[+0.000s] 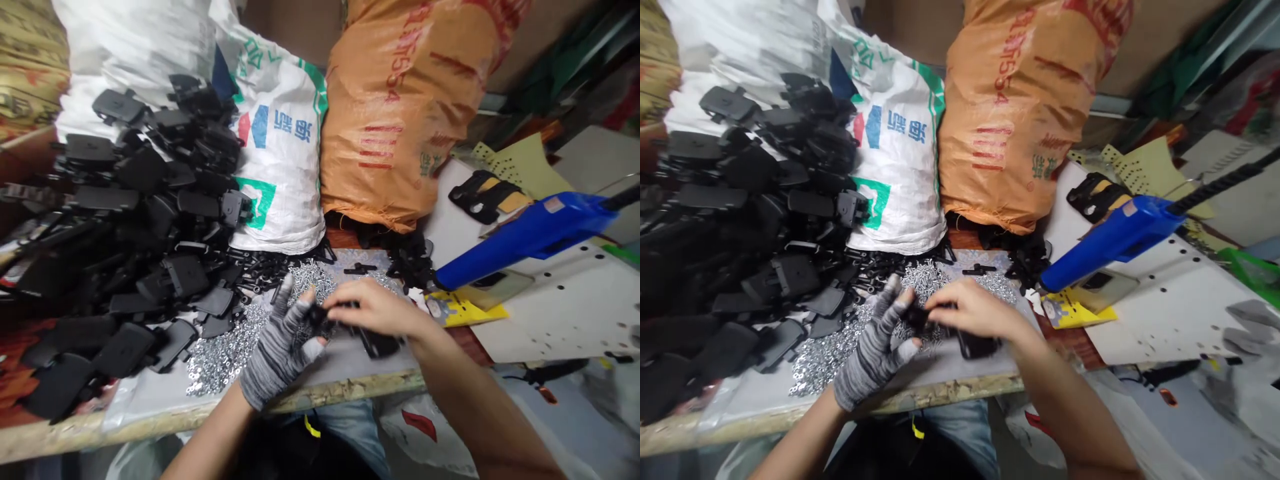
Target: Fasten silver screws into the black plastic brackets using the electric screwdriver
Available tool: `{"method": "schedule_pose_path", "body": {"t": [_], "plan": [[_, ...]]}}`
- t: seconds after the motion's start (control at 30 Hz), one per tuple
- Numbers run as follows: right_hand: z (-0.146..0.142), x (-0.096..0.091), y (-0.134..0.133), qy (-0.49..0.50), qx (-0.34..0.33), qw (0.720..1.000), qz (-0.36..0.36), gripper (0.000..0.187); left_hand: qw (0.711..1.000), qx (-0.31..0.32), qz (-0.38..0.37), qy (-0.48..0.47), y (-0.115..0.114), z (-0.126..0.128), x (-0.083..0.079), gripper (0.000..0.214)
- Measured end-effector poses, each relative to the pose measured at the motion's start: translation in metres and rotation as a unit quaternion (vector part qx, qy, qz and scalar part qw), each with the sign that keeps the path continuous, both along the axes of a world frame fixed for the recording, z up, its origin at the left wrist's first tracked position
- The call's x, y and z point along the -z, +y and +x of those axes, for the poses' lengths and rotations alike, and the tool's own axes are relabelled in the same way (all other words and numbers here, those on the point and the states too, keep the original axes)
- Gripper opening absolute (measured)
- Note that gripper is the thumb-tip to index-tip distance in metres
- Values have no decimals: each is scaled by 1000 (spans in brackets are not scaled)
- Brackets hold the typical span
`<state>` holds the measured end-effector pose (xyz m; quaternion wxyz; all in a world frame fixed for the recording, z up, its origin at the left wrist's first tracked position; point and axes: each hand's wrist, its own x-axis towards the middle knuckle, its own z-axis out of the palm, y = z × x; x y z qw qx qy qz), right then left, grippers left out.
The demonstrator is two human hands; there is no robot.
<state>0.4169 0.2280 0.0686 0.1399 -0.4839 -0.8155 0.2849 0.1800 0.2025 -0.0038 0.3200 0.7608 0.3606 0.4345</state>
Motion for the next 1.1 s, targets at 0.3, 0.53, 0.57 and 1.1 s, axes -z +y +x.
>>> {"method": "schedule_pose_path", "body": {"t": [0.3,0.53,0.57,1.1], "plan": [[-55,33,-64,221,184,940,184,17,973,96,-200,-68,-24,1,-21,40],[-55,47,-85,227,163,933,226,33,930,61,-327,-157,-41,7,-17,53],[-53,49,-87,230,163,932,226,35,923,68,-339,-170,-41,7,-17,54],[-52,49,-81,44,71,954,289,44,949,84,-302,-12,-43,5,-18,31]]}}
